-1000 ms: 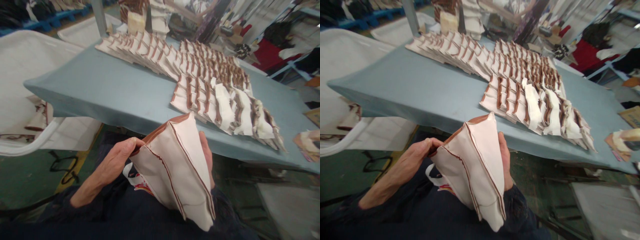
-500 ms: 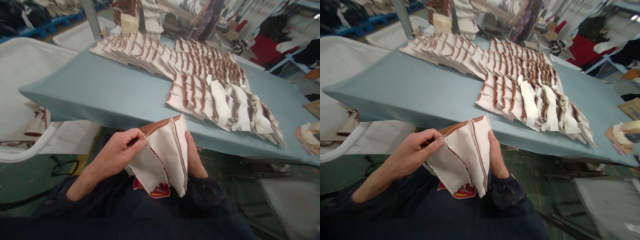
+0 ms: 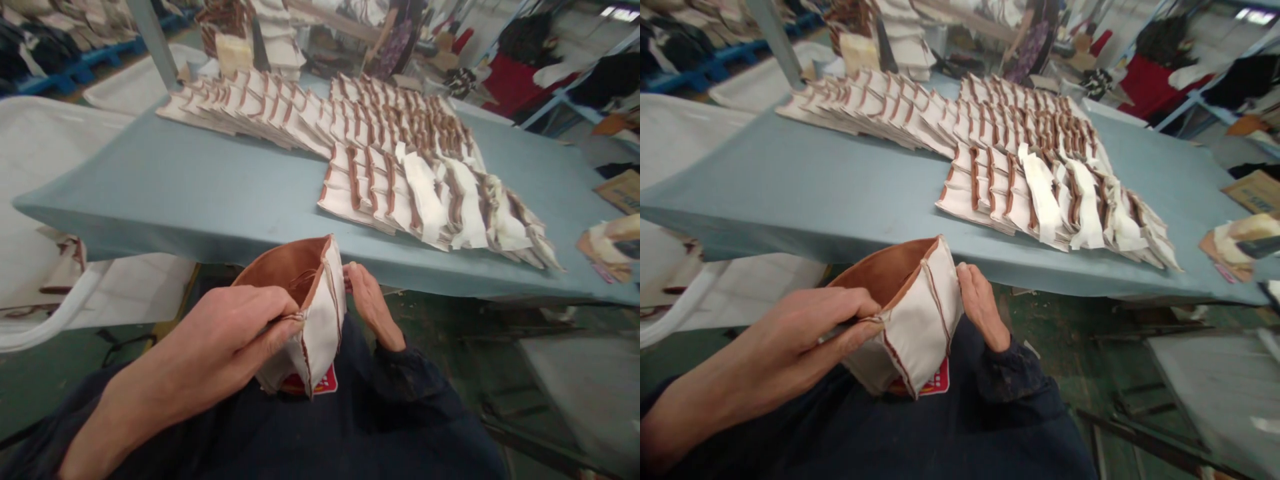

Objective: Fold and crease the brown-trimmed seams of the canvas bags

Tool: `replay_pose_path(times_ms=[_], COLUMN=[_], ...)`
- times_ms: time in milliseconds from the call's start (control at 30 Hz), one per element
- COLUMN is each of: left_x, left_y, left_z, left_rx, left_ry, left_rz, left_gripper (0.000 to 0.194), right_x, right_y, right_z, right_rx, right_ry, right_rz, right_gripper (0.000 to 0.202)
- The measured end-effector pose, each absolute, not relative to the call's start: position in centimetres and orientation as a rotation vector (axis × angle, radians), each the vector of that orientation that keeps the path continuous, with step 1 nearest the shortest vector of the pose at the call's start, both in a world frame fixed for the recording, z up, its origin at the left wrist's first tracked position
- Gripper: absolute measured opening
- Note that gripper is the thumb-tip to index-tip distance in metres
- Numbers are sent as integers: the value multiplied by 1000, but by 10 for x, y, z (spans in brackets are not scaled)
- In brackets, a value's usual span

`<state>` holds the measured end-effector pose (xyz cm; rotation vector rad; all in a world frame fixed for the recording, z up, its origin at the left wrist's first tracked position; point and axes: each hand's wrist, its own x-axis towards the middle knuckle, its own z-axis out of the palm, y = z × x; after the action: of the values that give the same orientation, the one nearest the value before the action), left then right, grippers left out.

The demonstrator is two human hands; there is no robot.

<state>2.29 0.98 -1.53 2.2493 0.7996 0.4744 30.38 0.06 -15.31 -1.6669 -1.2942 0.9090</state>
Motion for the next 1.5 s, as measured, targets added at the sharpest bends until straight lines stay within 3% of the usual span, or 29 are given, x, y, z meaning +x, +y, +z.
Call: replay_pose_path(times_ms=[200, 367, 533, 733, 900, 1067, 1167, 1267, 1500], left_x=[27, 26, 18, 10, 2, -2, 1, 4, 1], left_y=[6, 7, 8, 11, 19, 39, 50, 57, 55], left_z=[-11, 0, 15, 10, -6, -19, -29, -37, -38], left_rx=[2287, 2307, 2296, 2229, 2040, 1782, 1709, 1728, 1790], left_ry=[684, 613, 635, 654, 616, 666, 785, 780, 745], left_rz=[556, 561, 572, 628, 644, 694, 733, 722, 688], left_gripper=[21, 26, 29, 24, 23, 70, 82, 78, 70], right_x=[287, 253, 239, 245, 242, 245, 252, 260, 272], right_y=[-19, -11, 19, 13, -3, -8, -6, -6, -9], right_z=[-82, -25, -29, -26, -10, -8, -11, -13, -14], right_rx=[-1294, -743, -566, -626, -619, -607, -555, -623, -811], right_ry=[-1423, -1715, -2028, -2258, -2249, -2138, -1944, -1747, -1572], right_rz=[608, 752, 540, 390, 524, 812, 996, 1145, 1379], right_gripper=[41, 45, 65, 53, 51, 56, 64, 71, 66])
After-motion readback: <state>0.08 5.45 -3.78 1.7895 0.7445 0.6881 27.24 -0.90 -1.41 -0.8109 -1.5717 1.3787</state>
